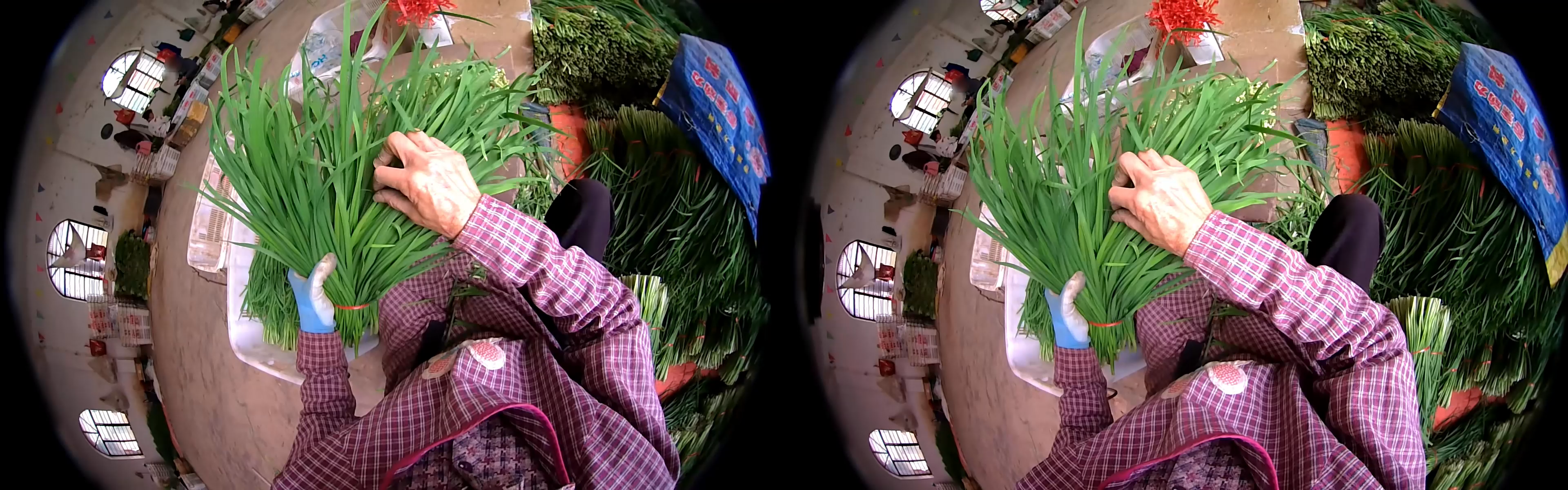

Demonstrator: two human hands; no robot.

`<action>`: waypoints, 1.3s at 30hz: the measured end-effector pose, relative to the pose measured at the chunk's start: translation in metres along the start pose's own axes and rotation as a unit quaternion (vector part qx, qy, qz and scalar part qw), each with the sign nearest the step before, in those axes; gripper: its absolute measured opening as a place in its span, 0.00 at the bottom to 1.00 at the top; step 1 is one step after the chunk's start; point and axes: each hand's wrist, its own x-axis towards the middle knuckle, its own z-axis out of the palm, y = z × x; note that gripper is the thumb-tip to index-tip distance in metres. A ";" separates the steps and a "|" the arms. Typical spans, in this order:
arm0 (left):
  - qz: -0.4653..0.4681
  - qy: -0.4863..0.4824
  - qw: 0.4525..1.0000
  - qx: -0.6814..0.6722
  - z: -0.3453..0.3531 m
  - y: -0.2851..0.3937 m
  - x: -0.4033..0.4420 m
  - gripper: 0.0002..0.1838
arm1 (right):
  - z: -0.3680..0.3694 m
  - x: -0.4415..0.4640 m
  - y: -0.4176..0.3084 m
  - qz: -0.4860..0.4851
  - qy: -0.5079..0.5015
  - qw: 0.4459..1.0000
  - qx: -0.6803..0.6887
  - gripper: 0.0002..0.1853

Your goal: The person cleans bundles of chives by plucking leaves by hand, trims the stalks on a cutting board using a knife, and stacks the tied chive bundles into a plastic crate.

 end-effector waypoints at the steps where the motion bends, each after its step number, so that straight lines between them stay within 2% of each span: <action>1: -0.003 0.007 1.000 -0.010 0.000 0.000 0.000 0.32 | -0.002 0.000 0.000 0.004 0.007 1.000 0.004 0.09; 7: -0.017 0.014 1.000 -0.022 -0.012 -0.013 0.005 0.33 | -0.006 0.009 -0.001 0.068 0.036 0.996 0.048 0.08; 9: -0.026 0.017 0.999 -0.037 -0.018 -0.022 0.008 0.33 | -0.012 0.015 -0.006 0.160 0.010 0.986 0.044 0.09; 12: -0.009 -0.012 0.999 -0.028 -0.022 -0.028 0.011 0.33 | -0.008 0.022 0.000 0.156 0.040 0.985 0.066 0.10; 15: -0.030 0.015 0.998 -0.057 -0.024 -0.028 0.010 0.33 | -0.007 0.029 0.002 0.172 0.030 0.981 0.088 0.11; 19: -0.026 0.019 0.998 -0.060 -0.026 -0.030 0.008 0.33 | -0.008 0.037 -0.001 0.182 -0.005 0.982 0.048 0.13; 21: -0.022 0.030 0.997 -0.072 -0.028 -0.033 0.008 0.33 | -0.012 0.041 -0.004 0.195 -0.062 0.978 0.025 0.14; 30: 0.002 -0.017 1.000 -0.020 -0.024 -0.033 0.008 0.33 | -0.013 0.045 -0.007 0.206 -0.132 0.968 0.061 0.14; 33: -0.006 0.022 0.998 -0.053 -0.016 -0.021 0.003 0.31 | -0.014 0.046 -0.006 0.209 -0.174 0.960 0.067 0.14; 35: -0.024 -0.044 0.999 -0.020 -0.014 -0.010 0.001 0.20 | -0.014 0.046 -0.005 0.210 -0.203 0.954 0.073 0.14; 39: -0.021 -0.056 0.998 -0.013 -0.007 -0.004 -0.002 0.20 | -0.012 0.041 -0.003 0.205 -0.247 0.945 0.058 0.15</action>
